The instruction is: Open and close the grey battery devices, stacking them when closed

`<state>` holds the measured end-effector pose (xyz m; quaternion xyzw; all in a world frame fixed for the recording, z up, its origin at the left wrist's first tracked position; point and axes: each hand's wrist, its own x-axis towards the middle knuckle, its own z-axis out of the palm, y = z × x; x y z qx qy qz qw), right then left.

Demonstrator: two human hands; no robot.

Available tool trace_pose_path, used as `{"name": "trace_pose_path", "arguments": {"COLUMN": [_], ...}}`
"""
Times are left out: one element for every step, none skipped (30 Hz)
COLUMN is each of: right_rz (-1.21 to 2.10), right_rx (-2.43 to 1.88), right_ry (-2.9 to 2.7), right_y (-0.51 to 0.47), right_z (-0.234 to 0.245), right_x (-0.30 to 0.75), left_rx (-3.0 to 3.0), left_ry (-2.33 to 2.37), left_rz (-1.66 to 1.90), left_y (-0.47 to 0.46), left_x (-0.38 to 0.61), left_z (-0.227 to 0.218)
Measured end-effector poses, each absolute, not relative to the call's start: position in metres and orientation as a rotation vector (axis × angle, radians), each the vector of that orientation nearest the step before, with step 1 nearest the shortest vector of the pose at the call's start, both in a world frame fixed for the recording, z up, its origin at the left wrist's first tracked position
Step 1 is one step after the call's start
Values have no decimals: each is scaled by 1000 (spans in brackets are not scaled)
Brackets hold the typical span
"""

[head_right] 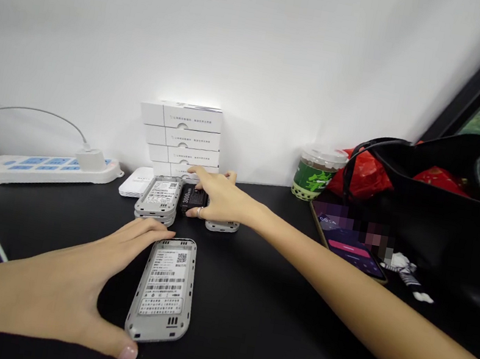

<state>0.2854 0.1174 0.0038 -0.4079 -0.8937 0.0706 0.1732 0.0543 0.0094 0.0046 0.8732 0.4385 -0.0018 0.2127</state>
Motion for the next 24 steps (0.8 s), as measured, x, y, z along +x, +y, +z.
{"name": "trace_pose_path", "arguments": {"right_rz": [203, 204, 206, 207, 212, 220, 232, 246, 263, 282, 304, 328, 356, 383, 409, 431, 448, 461, 478, 505, 541, 575, 608, 634], "right_rx": [-1172, -1185, -1194, -1203, -1209, -1213, -1214, -1213, -1209, -1203, -1193, -1180, -1164, -1145, -1128, -1116, -1111, -1111, -1113, -1112, -1104, -1091, -1075, -1063], "right_ry": [-2524, -2512, -2500, -2487, -2476, -2466, -2457, -2449, -2440, -2431, -2419, -2406, -2390, -2370, -2345, -2314, -2278, -2242, -2205, -2171, -2145, -2128, -2123, -2132], "right_y": [118, 118, 118, 117, 116, 115, 114, 113, 112, 111, 111, 112, 113, 114, 114, 113, 111, 107, 101, 93, 83, 72, 60, 49], "right_z": [5, 5, 6, 6, 7, 7, 8, 8, 8, 8, 8, 8, 7, 7, 6, 5, 3, 2, 0, -1, -3, -4, -5, -5], "right_x": [285, 285, 284, 284, 283, 283, 282, 282, 282, 282, 283, 283, 284, 286, 288, 291, 293, 296, 299, 301, 303, 303, 303, 301], "left_rx": [2427, 2429, 2434, 2443, 2453, 2468, 2484, 2496, 2503, 2505, 2501, 2494, 2481, 2470, 2458, 2445, 2430, 2408, 2379, 2345, 2306, 2267, 2230, 2199], "left_ry": [1220, 1217, 1210, 1200, 1185, 1168, 1148, 1126, 1108, 1097, 1097, 1106, 1117, 1126, 1127, 1121, 1110, 1098, 1089, 1087, 1093, 1108, 1124, 1141], "left_rz": [-17, -22, -14, 4, 31, 68, 104, 132, 151, 162, 166, 164, 158, 154, 156, 166, 187, 213, 243, 275, 304, 333, 360, 376], "left_y": [9, 8, 8, 8, 8, 8, 8, 8, 9, 9, 9, 9, 10, 10, 10, 10, 10, 10, 10, 10, 9, 9, 9, 8], "left_x": [53, 53, 52, 52, 53, 54, 55, 56, 56, 56, 56, 55, 55, 54, 54, 54, 54, 55, 56, 56, 57, 57, 57, 57], "left_z": [4, 4, 4, 5, 5, 6, 7, 7, 7, 7, 6, 5, 4, 3, 2, 2, 2, 1, 1, 0, -1, -3, -5, -8]}}
